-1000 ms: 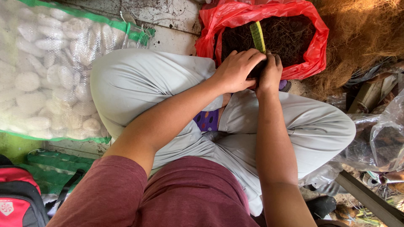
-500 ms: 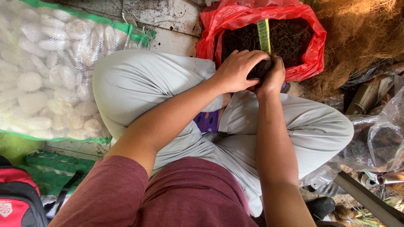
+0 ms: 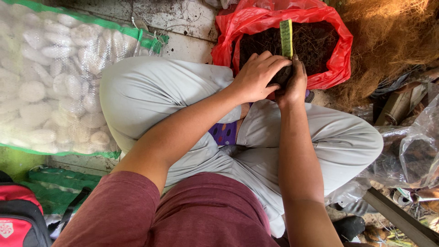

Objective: The person sits on the floor and forms a ball of soil around the roots of a seedling, pressing and shaping the soil with both hands and adding more soil from a red bag beside them. They continue molding and compacting the soil ball around the seedling's root mass.

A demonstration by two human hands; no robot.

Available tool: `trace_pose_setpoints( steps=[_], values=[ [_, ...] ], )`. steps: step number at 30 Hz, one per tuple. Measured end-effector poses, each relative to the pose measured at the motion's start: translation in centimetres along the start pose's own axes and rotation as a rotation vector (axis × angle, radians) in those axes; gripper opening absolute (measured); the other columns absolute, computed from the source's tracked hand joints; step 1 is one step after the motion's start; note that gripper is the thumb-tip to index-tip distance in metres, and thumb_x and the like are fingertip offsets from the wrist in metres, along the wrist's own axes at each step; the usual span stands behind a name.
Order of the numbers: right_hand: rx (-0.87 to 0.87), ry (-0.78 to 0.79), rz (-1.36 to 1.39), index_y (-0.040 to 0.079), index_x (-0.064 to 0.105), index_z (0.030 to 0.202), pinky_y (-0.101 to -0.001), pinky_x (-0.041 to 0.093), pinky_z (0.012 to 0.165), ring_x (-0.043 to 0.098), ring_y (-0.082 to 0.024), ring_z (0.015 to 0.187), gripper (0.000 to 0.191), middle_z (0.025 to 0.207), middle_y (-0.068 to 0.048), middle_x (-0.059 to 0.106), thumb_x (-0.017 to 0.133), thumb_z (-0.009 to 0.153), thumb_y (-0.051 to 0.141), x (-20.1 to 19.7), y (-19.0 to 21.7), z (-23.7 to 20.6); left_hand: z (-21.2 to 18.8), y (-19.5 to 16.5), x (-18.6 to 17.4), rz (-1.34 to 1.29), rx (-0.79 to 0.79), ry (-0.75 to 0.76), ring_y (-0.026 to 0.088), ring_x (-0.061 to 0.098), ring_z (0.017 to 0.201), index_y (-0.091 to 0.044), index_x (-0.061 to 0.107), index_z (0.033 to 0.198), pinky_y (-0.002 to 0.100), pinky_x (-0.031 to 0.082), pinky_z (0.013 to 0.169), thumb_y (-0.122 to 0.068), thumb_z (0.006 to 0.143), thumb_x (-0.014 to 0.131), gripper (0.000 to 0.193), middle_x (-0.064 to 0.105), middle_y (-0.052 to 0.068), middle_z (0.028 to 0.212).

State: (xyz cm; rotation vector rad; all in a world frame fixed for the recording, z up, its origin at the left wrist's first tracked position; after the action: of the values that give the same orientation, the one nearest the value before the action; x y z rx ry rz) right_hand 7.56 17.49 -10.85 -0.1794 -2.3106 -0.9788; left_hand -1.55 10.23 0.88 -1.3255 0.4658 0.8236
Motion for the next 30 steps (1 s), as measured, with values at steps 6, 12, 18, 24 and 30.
trace_pose_setpoints(
  steps=[6,12,18,24,30],
  values=[
    [0.074,0.049,0.047,0.004,0.064,0.117,-0.0419,0.060,0.092,0.071,-0.025,0.099,0.030,0.108,-0.011,0.071,0.050,0.107,0.029,0.8,-0.8,-0.1,0.1,0.1,-0.2,0.016,0.021,-0.030,0.029,0.056,0.119,-0.012,0.055,0.135,0.048,0.044,0.095,-0.025,0.068,0.092,0.078,0.062,0.006,0.132],
    [0.196,0.021,0.025,0.007,0.067,0.113,-0.0444,0.061,0.090,0.073,-0.027,0.096,0.039,0.103,-0.010,0.074,0.048,0.105,0.041,0.8,-1.8,-0.5,-0.1,0.2,0.0,-0.030,0.026,-0.028,0.030,0.056,0.119,-0.011,0.054,0.136,0.049,0.044,0.096,-0.021,0.065,0.092,0.081,0.061,0.007,0.134],
    [0.202,-0.008,0.030,0.008,0.066,0.113,-0.0437,0.061,0.090,0.073,-0.026,0.097,0.038,0.103,-0.010,0.073,0.045,0.102,0.038,0.5,-1.9,-0.5,-0.2,0.0,-0.1,-0.014,0.035,-0.034,0.029,0.057,0.120,-0.010,0.053,0.138,0.048,0.044,0.097,-0.020,0.068,0.091,0.080,0.061,0.007,0.135],
    [0.142,-0.001,0.025,0.005,0.066,0.115,-0.0417,0.060,0.093,0.071,-0.024,0.100,0.037,0.106,-0.010,0.072,0.046,0.105,0.034,0.2,-1.5,-0.1,-0.1,0.2,0.5,0.022,0.024,-0.005,0.028,0.058,0.117,-0.011,0.054,0.138,0.048,0.044,0.095,-0.021,0.070,0.092,0.079,0.061,0.007,0.133],
    [0.164,-0.006,0.041,0.005,0.065,0.115,-0.0405,0.059,0.093,0.071,-0.024,0.099,0.035,0.106,-0.010,0.072,0.049,0.106,0.035,0.5,-1.7,-0.3,-0.3,0.1,0.2,0.033,0.049,-0.016,0.029,0.056,0.118,-0.011,0.053,0.138,0.048,0.044,0.095,-0.021,0.071,0.092,0.078,0.061,0.008,0.132]
  ],
)
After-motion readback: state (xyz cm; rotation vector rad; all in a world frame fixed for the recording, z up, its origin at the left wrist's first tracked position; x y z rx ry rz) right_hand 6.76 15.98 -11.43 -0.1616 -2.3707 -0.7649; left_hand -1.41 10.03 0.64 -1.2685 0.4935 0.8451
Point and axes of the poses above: each hand's wrist, its own z-axis towards the middle knuckle, its own x-axis out of the palm, y = z × x, the point moved 10 cm from there along z, towards the middle knuckle
